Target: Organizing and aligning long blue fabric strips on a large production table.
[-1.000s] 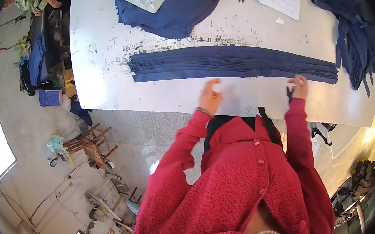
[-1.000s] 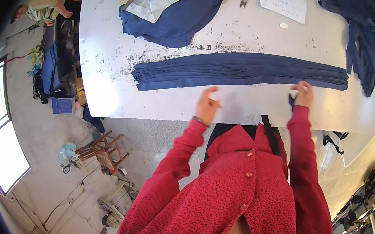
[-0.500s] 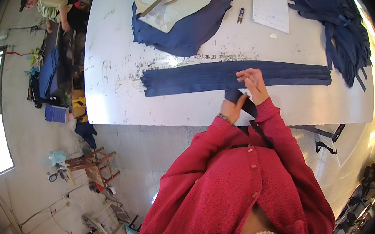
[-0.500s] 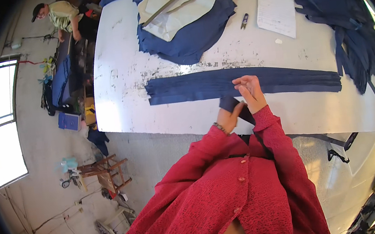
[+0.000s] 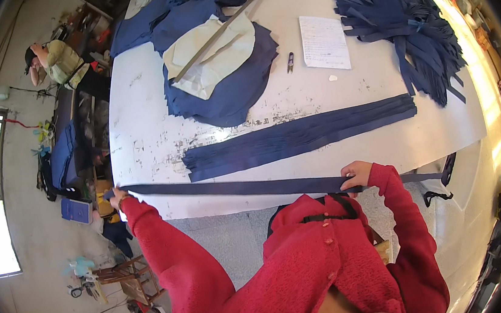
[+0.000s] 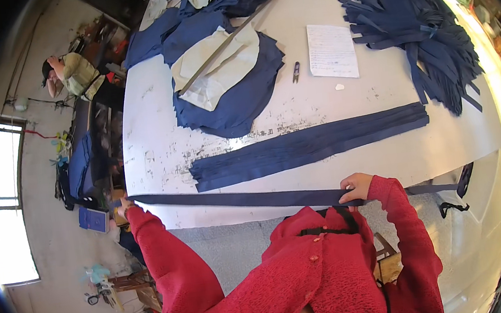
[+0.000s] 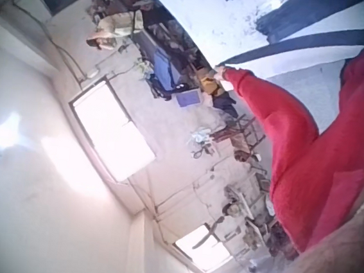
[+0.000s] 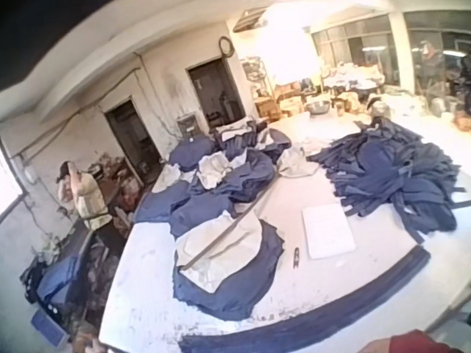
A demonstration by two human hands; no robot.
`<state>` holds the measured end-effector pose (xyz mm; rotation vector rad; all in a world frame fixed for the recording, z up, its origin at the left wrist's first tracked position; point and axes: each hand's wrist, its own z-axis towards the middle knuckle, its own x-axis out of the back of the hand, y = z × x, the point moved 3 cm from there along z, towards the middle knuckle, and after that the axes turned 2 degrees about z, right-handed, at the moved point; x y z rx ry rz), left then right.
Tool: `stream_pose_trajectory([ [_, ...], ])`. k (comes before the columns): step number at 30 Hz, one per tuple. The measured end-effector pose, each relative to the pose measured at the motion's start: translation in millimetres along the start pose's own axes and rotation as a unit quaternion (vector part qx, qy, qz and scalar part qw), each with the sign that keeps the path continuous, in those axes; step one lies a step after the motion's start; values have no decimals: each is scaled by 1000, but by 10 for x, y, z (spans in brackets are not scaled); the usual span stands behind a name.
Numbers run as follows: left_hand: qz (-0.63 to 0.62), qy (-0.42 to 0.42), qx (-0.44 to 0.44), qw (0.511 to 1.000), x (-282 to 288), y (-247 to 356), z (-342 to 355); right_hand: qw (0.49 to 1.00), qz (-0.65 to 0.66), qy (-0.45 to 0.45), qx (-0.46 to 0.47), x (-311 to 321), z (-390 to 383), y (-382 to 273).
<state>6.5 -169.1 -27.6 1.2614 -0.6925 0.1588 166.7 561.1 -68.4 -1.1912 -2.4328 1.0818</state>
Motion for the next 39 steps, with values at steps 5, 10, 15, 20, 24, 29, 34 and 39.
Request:
stream_pose_trajectory([
  [5,92,-152,-362,915,-638,116,-2064,1000,6,-8,24,-257,114,-497],
  [10,-152,-846,-65,507,-637,315,-4731,997,3,-68,30,-554,370,-829],
  [15,-102,-829,-48,548,-558,282,-4641,993,80,-84,20,-424,376,-461],
  [20,49,-776,-185,602,-515,134,-3670,996,67,-64,9,-314,226,-289],
  [24,318,-719,-343,514,-553,-428,-3239,996,58,-68,1,-317,136,-375],
  [29,-30,-808,-257,529,-344,-22,-4510,997,20,-79,-6,-516,288,-485],
  [34,-146,-767,-229,582,-237,346,-5025,997,27,-73,-12,-520,297,-486],
  [39,-155,-804,-133,559,-441,333,-5087,997,34,-65,-5,-479,312,-470],
])
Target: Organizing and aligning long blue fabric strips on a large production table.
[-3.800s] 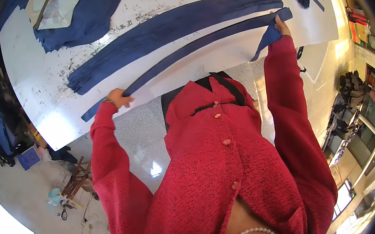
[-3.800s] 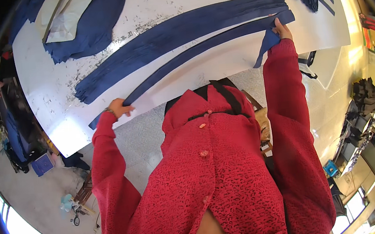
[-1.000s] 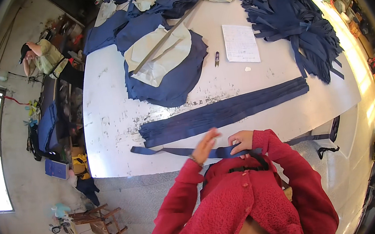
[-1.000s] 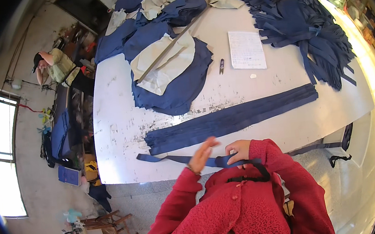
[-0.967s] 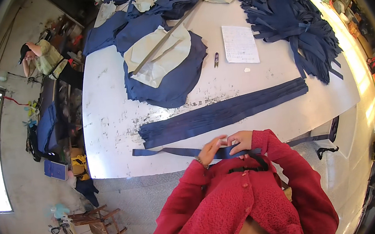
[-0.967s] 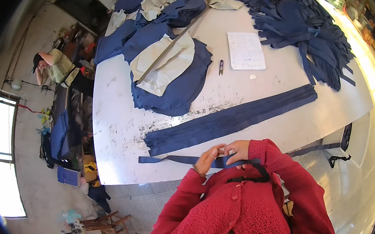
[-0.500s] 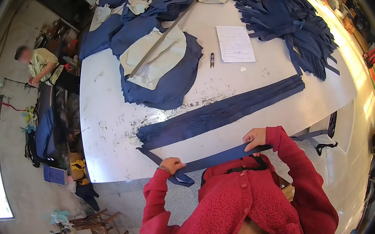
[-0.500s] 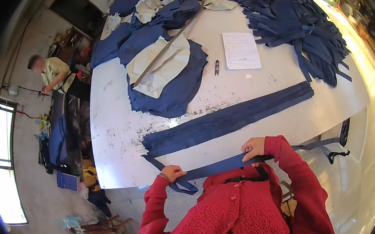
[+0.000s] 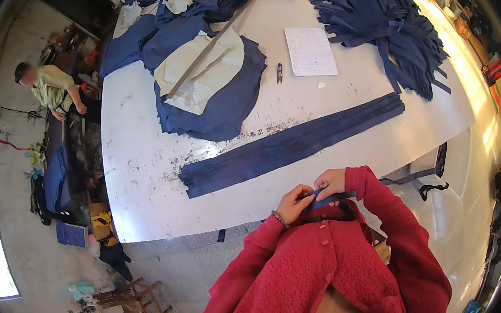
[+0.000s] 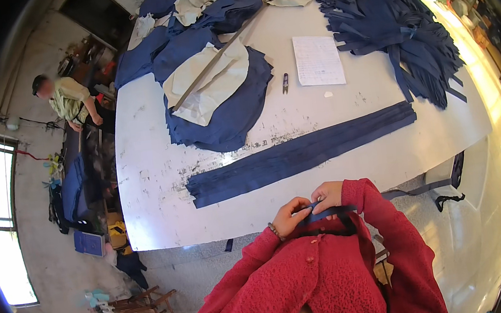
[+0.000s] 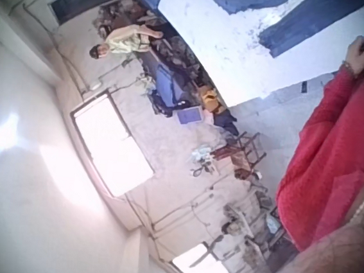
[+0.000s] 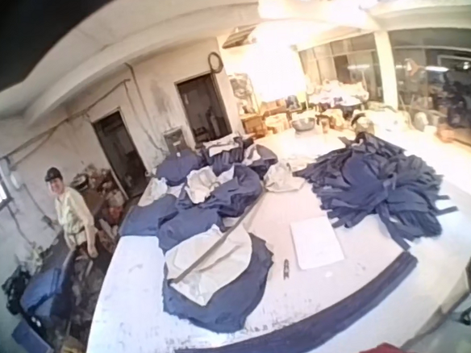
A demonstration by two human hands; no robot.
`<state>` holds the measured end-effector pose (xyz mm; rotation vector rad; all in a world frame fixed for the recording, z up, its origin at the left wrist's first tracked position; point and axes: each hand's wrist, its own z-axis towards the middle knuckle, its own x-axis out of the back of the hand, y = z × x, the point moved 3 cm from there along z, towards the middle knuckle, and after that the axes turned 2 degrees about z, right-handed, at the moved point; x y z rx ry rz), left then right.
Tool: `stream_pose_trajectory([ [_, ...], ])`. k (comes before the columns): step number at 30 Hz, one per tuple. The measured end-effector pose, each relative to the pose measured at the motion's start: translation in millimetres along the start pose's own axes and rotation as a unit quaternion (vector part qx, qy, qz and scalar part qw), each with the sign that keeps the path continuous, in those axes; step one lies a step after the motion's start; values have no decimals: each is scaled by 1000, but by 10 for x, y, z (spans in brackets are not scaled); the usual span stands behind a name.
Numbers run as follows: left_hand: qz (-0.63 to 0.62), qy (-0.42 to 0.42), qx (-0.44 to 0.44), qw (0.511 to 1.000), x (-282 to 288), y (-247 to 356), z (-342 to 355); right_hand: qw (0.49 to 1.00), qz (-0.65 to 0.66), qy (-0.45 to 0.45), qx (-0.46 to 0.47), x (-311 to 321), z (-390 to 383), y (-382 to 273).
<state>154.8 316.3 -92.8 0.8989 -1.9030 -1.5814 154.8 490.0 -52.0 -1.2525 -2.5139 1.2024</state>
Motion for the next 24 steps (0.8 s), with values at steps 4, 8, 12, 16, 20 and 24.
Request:
stream_pose_trajectory([
  [4,-60,-45,85,994,178,-28,13,1000,15,2,23,95,-3,141],
  [8,-77,-55,94,991,499,126,124,998,42,33,35,300,-75,262],
  [12,-33,-53,71,996,701,228,184,988,102,63,97,446,-147,262],
  [16,41,-17,109,993,662,256,179,991,6,80,109,482,-192,147],
  [20,175,-46,89,979,522,101,146,987,-23,90,134,427,-202,92],
  [24,205,-16,-73,976,180,289,216,984,-34,93,149,391,-174,45],
])
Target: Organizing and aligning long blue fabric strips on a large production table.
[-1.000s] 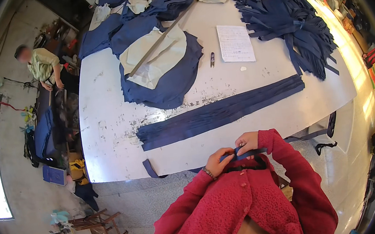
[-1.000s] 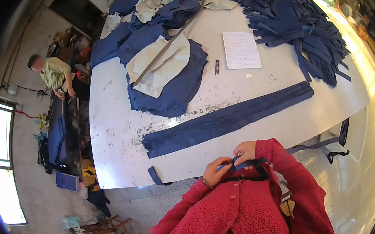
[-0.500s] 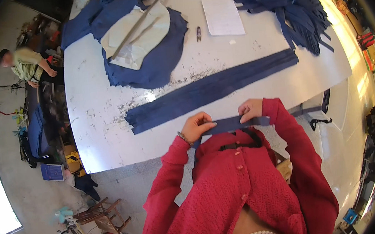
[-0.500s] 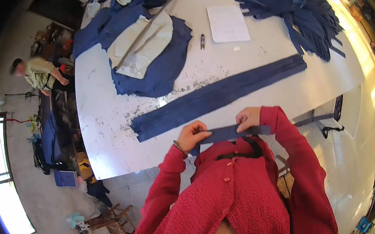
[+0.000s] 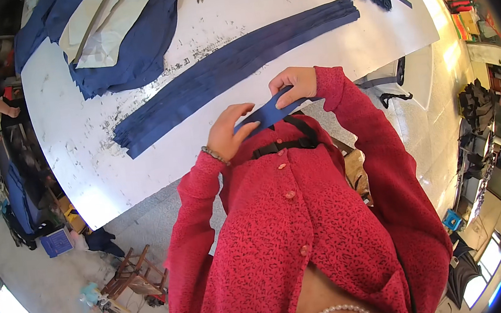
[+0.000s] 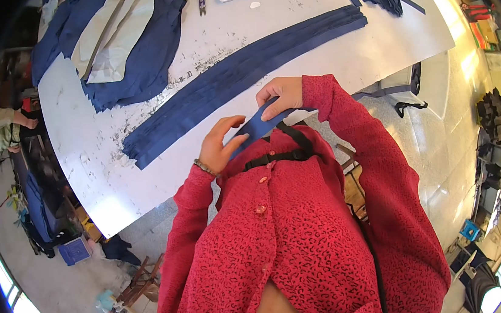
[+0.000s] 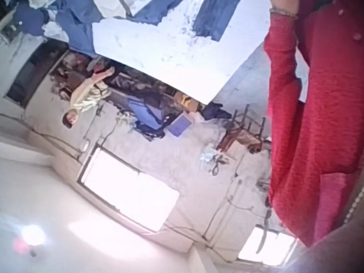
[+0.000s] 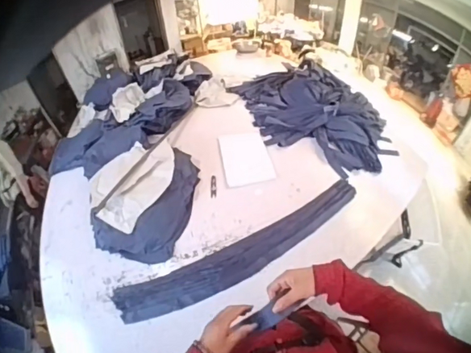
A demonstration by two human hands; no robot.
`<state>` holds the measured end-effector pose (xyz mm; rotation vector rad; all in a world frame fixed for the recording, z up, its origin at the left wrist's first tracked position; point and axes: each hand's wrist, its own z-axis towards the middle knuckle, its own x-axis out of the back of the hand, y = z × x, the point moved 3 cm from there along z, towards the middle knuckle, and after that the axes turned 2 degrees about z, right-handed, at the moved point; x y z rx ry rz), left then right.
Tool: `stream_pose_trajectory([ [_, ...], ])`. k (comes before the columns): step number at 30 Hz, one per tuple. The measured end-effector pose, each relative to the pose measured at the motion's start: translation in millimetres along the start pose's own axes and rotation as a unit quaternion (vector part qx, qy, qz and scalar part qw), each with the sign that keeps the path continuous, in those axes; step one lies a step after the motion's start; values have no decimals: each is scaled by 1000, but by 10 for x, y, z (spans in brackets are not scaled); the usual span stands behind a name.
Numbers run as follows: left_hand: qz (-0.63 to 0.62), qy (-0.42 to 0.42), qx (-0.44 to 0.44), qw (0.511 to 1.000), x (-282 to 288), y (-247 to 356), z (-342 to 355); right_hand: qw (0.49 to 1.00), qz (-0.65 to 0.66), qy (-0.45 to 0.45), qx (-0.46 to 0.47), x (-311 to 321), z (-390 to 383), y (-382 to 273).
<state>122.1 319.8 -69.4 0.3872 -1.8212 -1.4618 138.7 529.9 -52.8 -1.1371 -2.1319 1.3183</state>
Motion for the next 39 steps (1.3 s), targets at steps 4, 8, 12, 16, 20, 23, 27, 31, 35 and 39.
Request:
stream_pose_trajectory([
  [4,-59,5,-32,998,-101,152,58,1000,4,-2,-22,-8,6,-23],
  [8,-15,62,-63,996,-183,229,97,1000,15,16,10,-11,14,30],
  [12,-28,58,-31,997,-283,127,106,1000,25,3,2,8,52,203],
  [16,-31,52,4,998,-310,121,95,999,-32,11,2,15,48,200],
  [20,-25,60,0,998,-359,69,63,999,-29,14,4,23,70,258],
  [23,-23,65,5,998,-373,42,35,1000,-10,20,-6,5,54,212],
  [27,-57,75,36,995,-414,-63,-15,999,-30,17,-1,-19,81,194],
  [31,-100,68,62,991,-458,-186,-13,999,-40,4,1,-17,121,255],
  [35,-79,15,16,997,-449,-227,16,997,-81,0,-2,-40,157,222],
  [39,-213,-13,88,973,-473,-221,-18,995,-101,-1,1,-77,182,227],
])
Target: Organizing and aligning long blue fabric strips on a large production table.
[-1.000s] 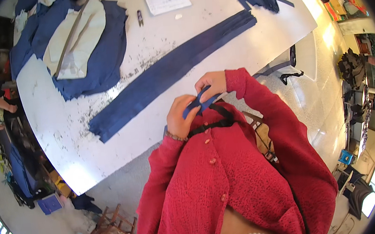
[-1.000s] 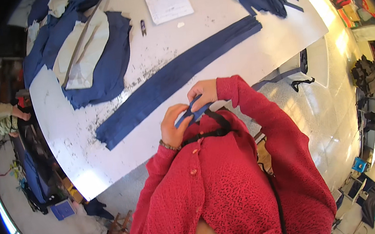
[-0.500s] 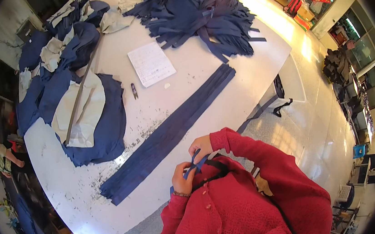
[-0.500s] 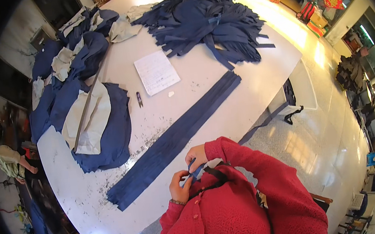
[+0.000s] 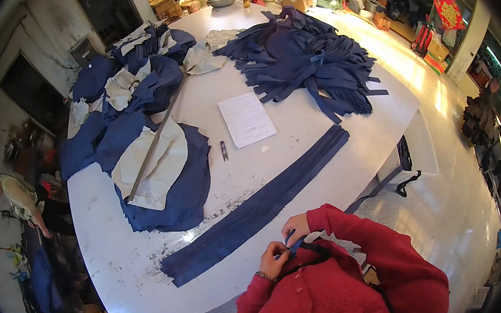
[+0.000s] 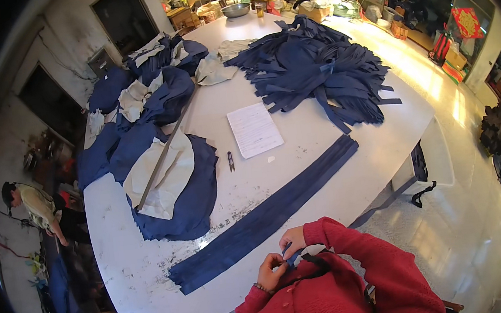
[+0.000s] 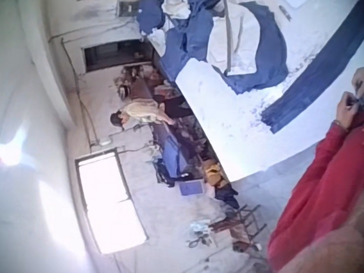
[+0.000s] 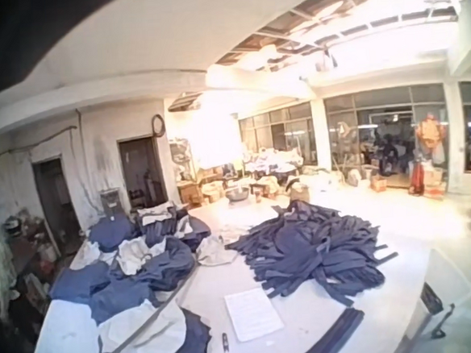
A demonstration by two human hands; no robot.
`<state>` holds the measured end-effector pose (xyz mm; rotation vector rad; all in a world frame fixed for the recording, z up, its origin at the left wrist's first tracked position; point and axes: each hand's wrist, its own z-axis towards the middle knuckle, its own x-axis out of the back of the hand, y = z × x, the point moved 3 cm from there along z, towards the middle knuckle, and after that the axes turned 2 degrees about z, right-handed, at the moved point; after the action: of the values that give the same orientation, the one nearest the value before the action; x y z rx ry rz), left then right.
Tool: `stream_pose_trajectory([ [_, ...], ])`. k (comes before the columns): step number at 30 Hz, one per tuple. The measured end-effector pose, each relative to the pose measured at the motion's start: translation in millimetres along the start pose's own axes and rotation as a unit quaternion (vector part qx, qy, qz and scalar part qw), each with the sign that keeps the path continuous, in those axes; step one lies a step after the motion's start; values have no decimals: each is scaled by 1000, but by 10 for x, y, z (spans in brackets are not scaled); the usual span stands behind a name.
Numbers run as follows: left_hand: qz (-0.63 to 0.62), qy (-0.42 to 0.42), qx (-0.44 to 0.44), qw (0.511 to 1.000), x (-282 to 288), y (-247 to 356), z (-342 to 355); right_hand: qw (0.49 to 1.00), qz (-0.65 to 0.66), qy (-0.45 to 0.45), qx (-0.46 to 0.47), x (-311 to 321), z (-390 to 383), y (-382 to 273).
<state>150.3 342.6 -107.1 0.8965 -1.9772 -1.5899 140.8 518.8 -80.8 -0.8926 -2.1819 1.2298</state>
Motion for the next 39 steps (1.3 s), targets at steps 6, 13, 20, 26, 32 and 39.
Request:
stream_pose_trajectory([
  [6,-133,-102,92,981,21,-31,-58,1000,23,-3,-9,-40,-63,-93],
  [13,-69,-169,62,981,187,66,68,1000,-11,-3,-15,-65,-109,-2],
  [20,83,-240,105,962,170,219,68,999,-28,-30,-15,-108,-69,0],
  [26,162,-213,189,945,217,-14,100,991,-132,-11,-19,-155,-74,56],
  [32,5,-132,228,965,404,-101,19,973,-228,42,-21,-194,-17,72],
  [39,149,-51,54,986,385,-96,95,919,-218,312,100,-167,3,-82],
])
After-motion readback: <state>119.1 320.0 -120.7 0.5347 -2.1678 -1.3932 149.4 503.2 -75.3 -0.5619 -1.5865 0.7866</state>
